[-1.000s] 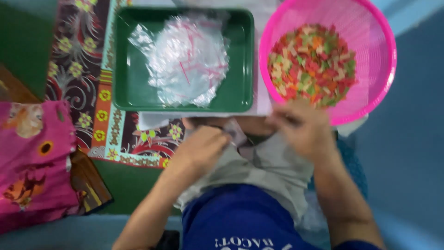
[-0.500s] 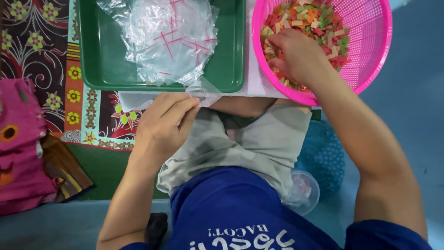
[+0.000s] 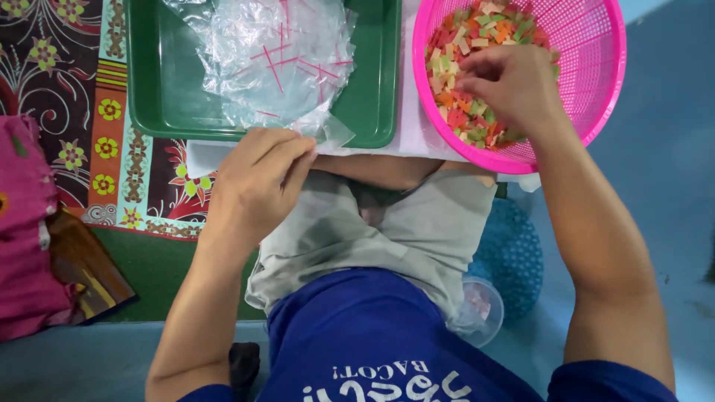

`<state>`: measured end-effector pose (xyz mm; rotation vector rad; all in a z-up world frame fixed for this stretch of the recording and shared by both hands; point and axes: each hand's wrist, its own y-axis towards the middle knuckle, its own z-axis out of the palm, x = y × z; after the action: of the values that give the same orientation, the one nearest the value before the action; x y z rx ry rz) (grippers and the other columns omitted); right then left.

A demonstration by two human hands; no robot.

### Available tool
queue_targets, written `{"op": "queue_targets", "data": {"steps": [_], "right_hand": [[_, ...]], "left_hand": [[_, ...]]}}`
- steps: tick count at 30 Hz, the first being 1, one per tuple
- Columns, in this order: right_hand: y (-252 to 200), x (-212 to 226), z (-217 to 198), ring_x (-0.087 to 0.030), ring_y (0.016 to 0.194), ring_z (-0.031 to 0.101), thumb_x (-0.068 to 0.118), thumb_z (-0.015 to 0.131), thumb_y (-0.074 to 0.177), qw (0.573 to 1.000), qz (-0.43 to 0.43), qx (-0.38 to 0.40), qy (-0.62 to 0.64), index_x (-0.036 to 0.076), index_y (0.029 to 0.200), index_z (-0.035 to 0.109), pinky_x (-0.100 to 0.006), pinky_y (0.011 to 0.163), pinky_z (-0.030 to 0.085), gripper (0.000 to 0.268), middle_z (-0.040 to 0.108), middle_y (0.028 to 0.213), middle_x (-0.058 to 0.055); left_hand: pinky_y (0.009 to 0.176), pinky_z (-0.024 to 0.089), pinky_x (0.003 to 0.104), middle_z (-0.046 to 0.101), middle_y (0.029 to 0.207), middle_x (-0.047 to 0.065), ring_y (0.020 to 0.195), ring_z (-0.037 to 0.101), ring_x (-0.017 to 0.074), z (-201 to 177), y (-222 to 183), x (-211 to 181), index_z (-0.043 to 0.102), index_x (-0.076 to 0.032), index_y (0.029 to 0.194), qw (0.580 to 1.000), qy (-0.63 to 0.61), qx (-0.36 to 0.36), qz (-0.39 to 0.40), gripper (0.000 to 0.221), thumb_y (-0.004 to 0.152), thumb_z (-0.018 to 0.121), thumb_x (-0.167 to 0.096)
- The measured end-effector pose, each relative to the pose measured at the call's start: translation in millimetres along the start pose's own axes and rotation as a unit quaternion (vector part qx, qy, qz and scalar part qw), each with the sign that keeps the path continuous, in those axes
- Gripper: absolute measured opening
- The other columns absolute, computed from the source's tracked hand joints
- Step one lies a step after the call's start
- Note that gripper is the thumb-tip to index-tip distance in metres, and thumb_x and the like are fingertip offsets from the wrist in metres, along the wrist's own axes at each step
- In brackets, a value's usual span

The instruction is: Manually portioning and packing colorful snack items into small plastic bags from a large basket.

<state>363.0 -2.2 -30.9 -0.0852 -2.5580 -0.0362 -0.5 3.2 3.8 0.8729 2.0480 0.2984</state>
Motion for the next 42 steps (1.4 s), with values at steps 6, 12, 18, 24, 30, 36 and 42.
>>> {"op": "queue_targets", "data": {"steps": [6, 12, 18, 24, 30, 36, 42], "right_hand": [[-2.4, -2.7, -8.7, -0.012, 0.071, 0.067, -0.004, 0.077, 0.094, 0.993, 0.066, 0.019, 0.095, 0.0, 0.117, 0.078, -0.021, 0.06, 0.052, 0.023, 0.075, 0.092, -0.009], [-4.5, -8.0, -10.0, -0.011, 0.082, 0.069, -0.009, 0.075, 0.092, 0.984, 0.077, 0.012, 0.162, -0.002, 0.118, 0.073, -0.019, 0.068, 0.055, 0.026, 0.073, 0.096, -0.009], [-10.0, 22.1, -14.9, -0.012, 0.088, 0.071, -0.006, 0.077, 0.092, 0.97, 0.066, 0.009, 0.234, -0.003, 0.116, 0.071, -0.019, 0.079, 0.059, 0.024, 0.073, 0.098, -0.009], [-7.5, 79.3, -5.6, -0.013, 0.088, 0.068, -0.014, 0.075, 0.092, 0.945, -0.055, 0.067, 0.315, -0.005, 0.116, 0.067, -0.02, 0.084, 0.058, 0.027, 0.072, 0.102, -0.012], [0.5, 119.4, 9.1, -0.011, 0.079, 0.064, -0.01, 0.076, 0.089, 0.962, -0.113, 0.076, 0.236, -0.007, 0.111, 0.071, -0.021, 0.071, 0.054, 0.022, 0.071, 0.092, -0.008], [2.5, 109.2, 13.0, -0.017, 0.095, 0.072, -0.015, 0.065, 0.089, 0.956, -0.101, 0.096, 0.258, -0.01, 0.116, 0.068, -0.025, 0.089, 0.059, 0.027, 0.074, 0.105, -0.013], [10.7, 52.7, 8.2, -0.011, 0.078, 0.063, -0.018, 0.075, 0.098, 0.981, -0.093, -0.02, 0.171, -0.009, 0.111, 0.074, -0.02, 0.071, 0.052, 0.015, 0.072, 0.094, -0.01]], "left_hand": [[0.077, 0.052, 0.037, 0.069, 0.103, 0.012, 0.088, 0.064, 0.0285, 4.4, 8.6, 2.6, 0.072, 0.005, 0.103, 1.0, -0.004, -0.004, 0.014, 0.015, 0.09, 0.078, 0.01], [0.079, 0.051, 0.036, 0.069, 0.104, 0.009, 0.088, 0.062, 0.026, 16.6, 16.5, 3.4, 0.072, 0.002, 0.103, 0.999, 0.004, -0.008, 0.034, 0.015, 0.091, 0.076, 0.009], [0.076, 0.049, 0.036, 0.062, 0.106, 0.006, 0.095, 0.06, 0.0259, 40.2, 18.9, 15.4, 0.07, -0.005, 0.102, 0.998, 0.047, 0.014, 0.028, 0.009, 0.093, 0.074, -0.005], [0.074, 0.051, 0.038, 0.062, 0.103, 0.008, 0.091, 0.063, 0.0299, 64.2, 20.5, 25.9, 0.067, -0.005, 0.1, 0.997, 0.04, 0.045, 0.054, 0.01, 0.093, 0.073, -0.006], [0.072, 0.053, 0.048, 0.069, 0.103, 0.016, 0.092, 0.068, 0.0378, 72.1, 25.7, 24.5, 0.053, -0.008, 0.12, 0.994, 0.02, 0.094, -0.042, 0.036, 0.09, 0.073, -0.013], [0.07, 0.051, 0.05, 0.07, 0.102, 0.016, 0.09, 0.067, 0.0396, 74.7, 24.3, 29.1, 0.053, -0.01, 0.118, 0.993, 0.012, 0.092, -0.072, 0.031, 0.092, 0.07, -0.014], [0.07, 0.049, 0.043, 0.069, 0.099, 0.01, 0.087, 0.065, 0.0313, 70.8, 22.7, 32.2, 0.053, -0.007, 0.116, 0.997, 0.004, 0.07, -0.033, 0.03, 0.093, 0.073, -0.009]]}}
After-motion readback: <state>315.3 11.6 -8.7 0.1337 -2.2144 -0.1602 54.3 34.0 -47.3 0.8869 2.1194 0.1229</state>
